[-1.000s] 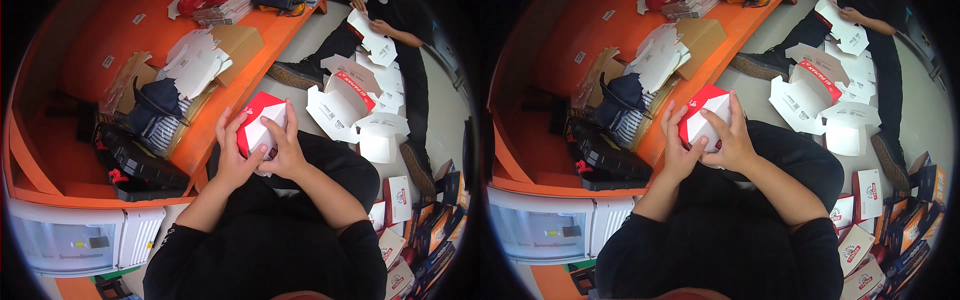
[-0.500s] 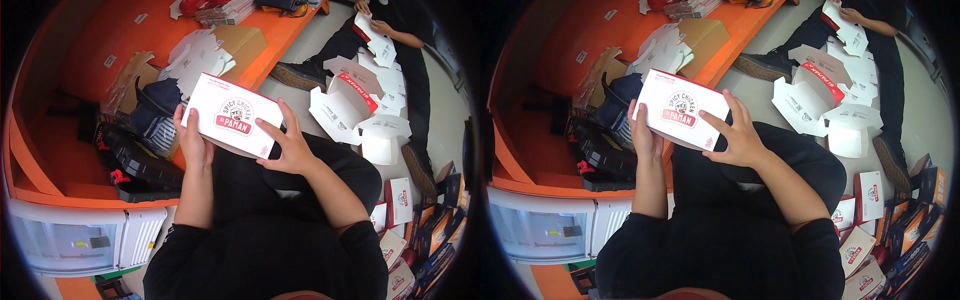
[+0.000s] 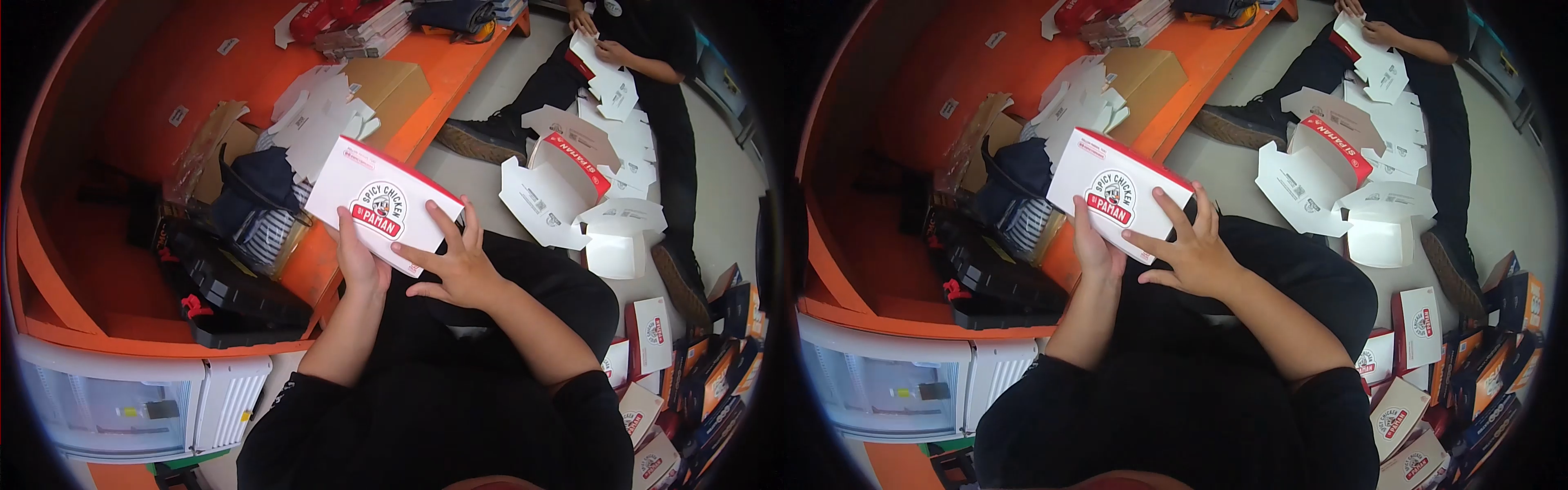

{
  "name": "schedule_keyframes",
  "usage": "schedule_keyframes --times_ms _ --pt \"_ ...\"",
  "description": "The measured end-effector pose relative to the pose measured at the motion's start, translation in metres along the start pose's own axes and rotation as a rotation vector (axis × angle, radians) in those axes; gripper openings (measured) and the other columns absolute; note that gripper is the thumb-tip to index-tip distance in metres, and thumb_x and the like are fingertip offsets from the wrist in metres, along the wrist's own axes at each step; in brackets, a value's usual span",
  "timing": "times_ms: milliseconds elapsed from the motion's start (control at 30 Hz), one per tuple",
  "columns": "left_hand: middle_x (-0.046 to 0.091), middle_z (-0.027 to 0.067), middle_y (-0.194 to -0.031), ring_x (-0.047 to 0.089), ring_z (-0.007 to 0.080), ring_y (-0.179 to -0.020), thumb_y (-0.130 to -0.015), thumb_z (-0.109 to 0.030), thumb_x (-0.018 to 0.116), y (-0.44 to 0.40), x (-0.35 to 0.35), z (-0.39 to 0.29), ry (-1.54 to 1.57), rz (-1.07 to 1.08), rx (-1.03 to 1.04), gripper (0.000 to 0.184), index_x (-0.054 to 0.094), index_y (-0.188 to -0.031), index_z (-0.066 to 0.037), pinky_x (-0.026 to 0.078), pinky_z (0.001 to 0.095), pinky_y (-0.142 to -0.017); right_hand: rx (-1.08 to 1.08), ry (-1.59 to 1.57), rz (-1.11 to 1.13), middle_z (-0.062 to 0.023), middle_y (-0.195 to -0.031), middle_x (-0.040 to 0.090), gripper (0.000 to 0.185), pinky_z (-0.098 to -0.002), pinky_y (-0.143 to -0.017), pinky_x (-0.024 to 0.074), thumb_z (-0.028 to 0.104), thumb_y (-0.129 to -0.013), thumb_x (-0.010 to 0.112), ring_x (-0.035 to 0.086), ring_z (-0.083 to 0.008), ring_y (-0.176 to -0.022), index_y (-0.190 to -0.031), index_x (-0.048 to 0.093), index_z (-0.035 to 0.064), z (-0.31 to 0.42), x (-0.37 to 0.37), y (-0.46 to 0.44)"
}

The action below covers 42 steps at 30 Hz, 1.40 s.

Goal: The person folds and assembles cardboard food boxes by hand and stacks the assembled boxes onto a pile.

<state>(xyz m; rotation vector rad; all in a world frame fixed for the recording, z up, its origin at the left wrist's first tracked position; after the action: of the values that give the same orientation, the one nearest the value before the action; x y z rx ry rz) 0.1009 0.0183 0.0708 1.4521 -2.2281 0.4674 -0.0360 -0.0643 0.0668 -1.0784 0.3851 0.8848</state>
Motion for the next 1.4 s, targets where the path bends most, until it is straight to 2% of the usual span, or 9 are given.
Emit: schedule_keyframes --times_ms 133,267,300,567,800,967,1167,1300,1400 --pt "0.047 0.0147 -0.125 0.051 0.0236 -0.112 -0.099 -0.029 0.033 -0.01 -0.002 0.0 -0.067 0.068 0.028 0.042 0.027 -0.134 -0.007 0.046 0.0374 -0.092 0.078 -0.075 0.01 -0.0185 -0.145 0.013 0.06 -0.062 -0.099 0.0195 0.052 -0.07 0.068 0.009 -0.0475 -0.13 -0.126 0.051 0.037 -0.003 -0.006 -0.001" --pt "0.042 0.0145 -0.13 0.046 0.0211 -0.117 -0.099 -0.025 0.034 -0.013 0.011 -0.004 -0.206 0.247 0.015 0.047 0.019 -0.139 -0.005 0.04 0.034 -0.096 0.351 -0.395 -0.053 -0.0217 -0.143 0.022 0.082 -0.0523 -0.103 0.0228 0.045 -0.078 0.066 0.029 -0.0364 -0.13 -0.142 0.027 0.0116 -0.03 -0.029 -0.006" --pt "0.042 0.0147 -0.131 0.046 0.0213 -0.117 -0.099 -0.025 0.034 -0.013 0.012 0.001 -0.21 0.262 -0.009 0.048 0.018 -0.139 -0.004 0.04 0.0337 -0.097 0.37 -0.578 0.034 -0.0233 -0.144 0.019 0.086 -0.0425 -0.106 0.0242 0.038 -0.081 0.065 0.028 -0.0372 -0.131 -0.143 0.016 0.0045 -0.039 -0.022 -0.008" --pt "0.04 0.0162 -0.132 0.046 0.0225 -0.117 -0.098 -0.025 0.035 0.003 0.016 0.006 -0.401 0.325 0.081 0.05 0.018 -0.14 -0.001 0.037 0.0338 -0.097 0.289 -0.698 0.026 -0.0272 -0.145 0.011 0.09 -0.04 -0.109 0.0199 0.031 -0.082 0.065 0.012 -0.039 -0.137 -0.146 0.004 0.0116 -0.039 -0.018 -0.004" --pt "0.038 0.0181 -0.133 0.045 0.0238 -0.117 -0.098 -0.022 0.036 0.028 0.023 0.003 -0.438 0.344 0.28 0.051 0.017 -0.14 -0.001 0.037 0.0349 -0.098 0.326 -0.69 -0.172 -0.0268 -0.145 0.018 0.078 -0.037 -0.109 0.0222 0.024 -0.086 0.06 0.022 -0.0366 -0.135 -0.143 0.012 0.0018 -0.031 -0.02 0.001" --pt "0.036 0.0199 -0.133 0.045 0.0245 -0.117 -0.097 -0.023 0.035 0.035 0.017 0.001 -0.428 0.294 0.347 0.051 0.017 -0.139 0.0 0.038 0.0358 -0.098 0.227 -0.617 -0.317 -0.0217 -0.14 0.034 0.053 -0.037 -0.106 0.0289 0.018 -0.09 0.053 0.035 -0.0344 -0.13 -0.137 0.035 0.0023 -0.022 -0.028 0.002" --pt "0.035 0.0209 -0.134 0.043 0.0262 -0.119 -0.097 -0.026 0.038 0.039 0.023 0.0 -0.412 0.425 0.322 0.058 0.011 -0.14 0.001 0.036 0.036 -0.099 0.214 -0.54 -0.39 -0.0225 -0.138 0.037 0.054 -0.0367 -0.104 0.0306 0.02 -0.092 0.052 0.038 -0.0339 -0.127 -0.138 0.031 0.0017 -0.019 -0.045 0.0" --pt "0.032 0.0212 -0.135 0.037 0.0253 -0.122 -0.095 -0.03 0.042 0.062 0.042 0.017 -0.722 0.533 0.425 0.067 0.006 -0.14 0.004 0.029 0.0359 -0.102 0.36 -0.741 -0.512 -0.0223 -0.138 0.038 0.055 -0.0348 -0.104 0.0303 0.023 -0.094 0.049 0.039 -0.0313 -0.128 -0.14 0.027 0.0017 -0.041 -0.064 0.001" --pt "0.031 0.0216 -0.136 0.038 0.0261 -0.122 -0.095 -0.029 0.041 0.064 0.039 0.033 -0.635 0.52 0.376 0.066 0.005 -0.14 0.004 0.029 0.0359 -0.102 0.405 -0.758 -0.457 -0.0171 -0.141 0.035 0.054 -0.0299 -0.105 0.0264 0.021 -0.096 0.045 0.035 -0.0218 -0.129 -0.142 0.024 0.0031 -0.046 -0.058 0.008"
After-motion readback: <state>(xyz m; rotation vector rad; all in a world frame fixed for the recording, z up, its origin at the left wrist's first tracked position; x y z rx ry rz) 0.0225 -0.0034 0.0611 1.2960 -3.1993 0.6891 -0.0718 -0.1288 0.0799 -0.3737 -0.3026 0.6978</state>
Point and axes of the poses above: each hand's wrist, its own y-axis away from the middle knuckle, its own x-axis out of the palm, z = x × y, the point moved 5 cm from there along -y, towards the middle knuckle
